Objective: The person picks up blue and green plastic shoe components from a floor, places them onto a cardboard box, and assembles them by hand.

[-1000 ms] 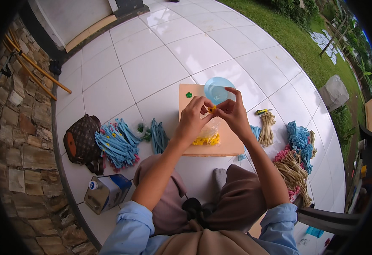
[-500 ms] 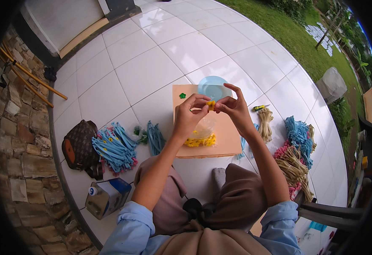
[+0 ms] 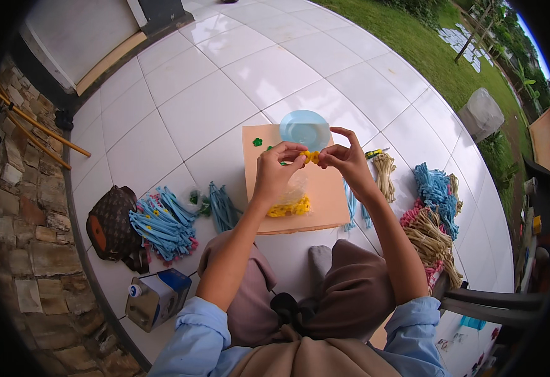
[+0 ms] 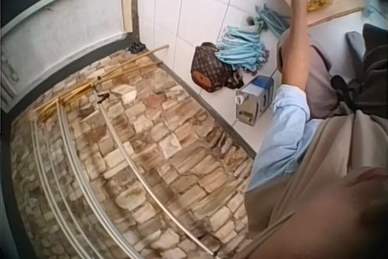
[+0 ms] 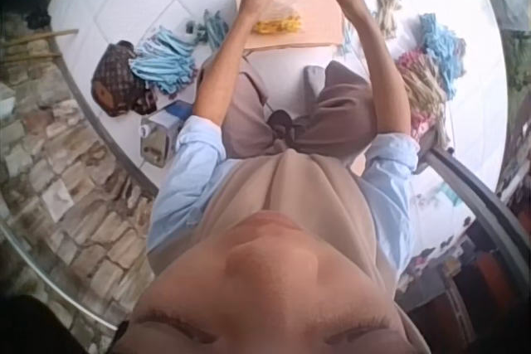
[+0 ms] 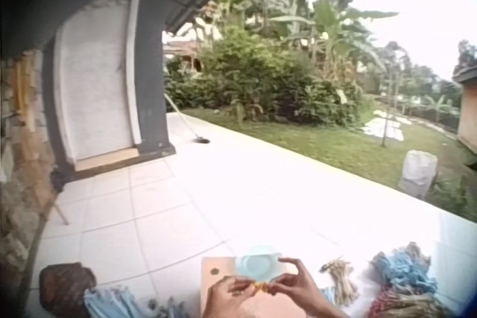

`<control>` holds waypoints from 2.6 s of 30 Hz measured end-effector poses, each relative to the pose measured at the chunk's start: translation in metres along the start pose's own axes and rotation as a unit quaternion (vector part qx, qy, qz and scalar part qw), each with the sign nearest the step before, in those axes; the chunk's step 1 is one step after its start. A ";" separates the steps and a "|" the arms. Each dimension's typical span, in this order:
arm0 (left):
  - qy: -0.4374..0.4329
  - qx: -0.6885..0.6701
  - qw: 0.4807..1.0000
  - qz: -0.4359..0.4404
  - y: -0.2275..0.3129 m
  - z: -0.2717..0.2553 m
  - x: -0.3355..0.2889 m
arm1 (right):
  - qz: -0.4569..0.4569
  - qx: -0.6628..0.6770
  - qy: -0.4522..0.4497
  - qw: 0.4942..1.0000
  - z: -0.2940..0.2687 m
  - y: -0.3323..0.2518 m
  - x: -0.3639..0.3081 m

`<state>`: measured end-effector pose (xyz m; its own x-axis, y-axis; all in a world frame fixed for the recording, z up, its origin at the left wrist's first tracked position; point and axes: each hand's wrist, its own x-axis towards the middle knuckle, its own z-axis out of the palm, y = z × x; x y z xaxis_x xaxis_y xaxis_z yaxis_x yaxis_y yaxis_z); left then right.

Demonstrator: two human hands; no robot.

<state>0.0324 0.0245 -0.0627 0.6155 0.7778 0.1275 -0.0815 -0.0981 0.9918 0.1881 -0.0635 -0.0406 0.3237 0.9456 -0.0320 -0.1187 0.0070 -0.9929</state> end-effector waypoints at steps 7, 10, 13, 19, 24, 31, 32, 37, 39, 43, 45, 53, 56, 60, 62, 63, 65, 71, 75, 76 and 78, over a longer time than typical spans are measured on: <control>0.025 0.052 0.997 -0.051 -0.016 0.006 0.003 | 0.058 -0.361 0.055 0.929 -0.029 0.065 0.000; 0.005 0.031 0.998 -0.056 -0.019 0.009 0.005 | 0.042 -0.381 0.043 0.923 -0.028 0.082 -0.001; 0.005 0.007 0.996 -0.084 -0.020 0.006 0.006 | 0.005 -0.463 0.054 0.885 -0.016 0.067 0.004; -0.004 -0.011 0.989 -0.146 -0.013 0.001 0.004 | -0.184 -0.267 0.001 0.946 0.018 0.002 0.000; -0.001 -0.134 0.978 -0.159 -0.007 0.001 0.003 | -0.195 -0.268 -0.009 0.944 0.025 0.006 0.003; -0.008 -0.153 0.976 -0.156 -0.003 0.006 0.004 | -0.153 -0.192 0.017 0.969 0.014 0.007 0.003; -0.009 -0.153 0.976 -0.157 -0.003 0.008 0.004 | -0.162 -0.213 0.020 0.963 0.012 0.006 0.002; -0.005 -0.118 0.985 -0.124 -0.004 0.010 0.004 | -0.124 -0.173 0.039 0.976 0.007 0.005 0.005; 0.010 -0.020 0.995 -0.094 -0.012 0.006 0.005 | -0.126 -0.158 0.072 0.977 -0.002 0.015 0.010; 0.067 0.181 0.981 -0.024 -0.029 0.009 0.005 | -0.046 -0.240 0.099 0.965 -0.027 0.054 0.018; 0.060 0.175 0.982 -0.022 -0.032 0.013 0.007 | -0.046 -0.308 0.092 0.946 -0.042 0.086 0.016; 0.046 0.059 0.992 -0.100 -0.034 0.007 0.011 | -0.114 -0.286 0.127 0.943 -0.030 0.068 0.024; 0.028 0.038 0.994 -0.095 -0.034 0.009 0.010 | -0.084 -0.168 0.071 0.980 -0.012 0.041 0.019; 0.010 0.006 0.997 -0.083 -0.037 0.011 0.011 | -0.084 -0.176 0.025 0.981 -0.002 0.034 0.017; 0.012 0.001 0.996 -0.084 -0.036 0.011 0.013 | -0.086 -0.208 0.025 0.974 -0.002 0.033 0.020; 0.020 0.001 0.996 -0.091 -0.036 0.010 0.014 | -0.093 -0.217 0.038 0.971 -0.002 0.034 0.021; 0.027 0.000 0.995 -0.097 -0.039 0.009 0.017 | -0.099 -0.229 0.050 0.967 -0.006 0.037 0.025; -0.010 0.225 0.964 -0.139 -0.048 0.016 0.025 | -0.022 -0.303 0.100 0.947 -0.029 0.075 0.033; -0.005 0.305 0.950 -0.061 -0.061 0.014 0.021 | 0.035 -0.290 0.064 0.954 -0.017 0.080 0.034; 0.001 0.302 0.953 -0.025 -0.060 0.017 0.021 | 0.037 -0.291 0.065 0.954 -0.020 0.084 0.034; -0.009 0.306 0.952 -0.012 -0.058 0.022 0.021 | -0.040 -0.416 0.114 0.901 -0.027 0.089 0.036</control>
<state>0.0680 0.0329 -0.1173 0.6251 0.7742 0.0996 0.4010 -0.4280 0.8100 0.2145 -0.0373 -0.1337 0.4964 0.8604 0.1154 0.6274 -0.2636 -0.7327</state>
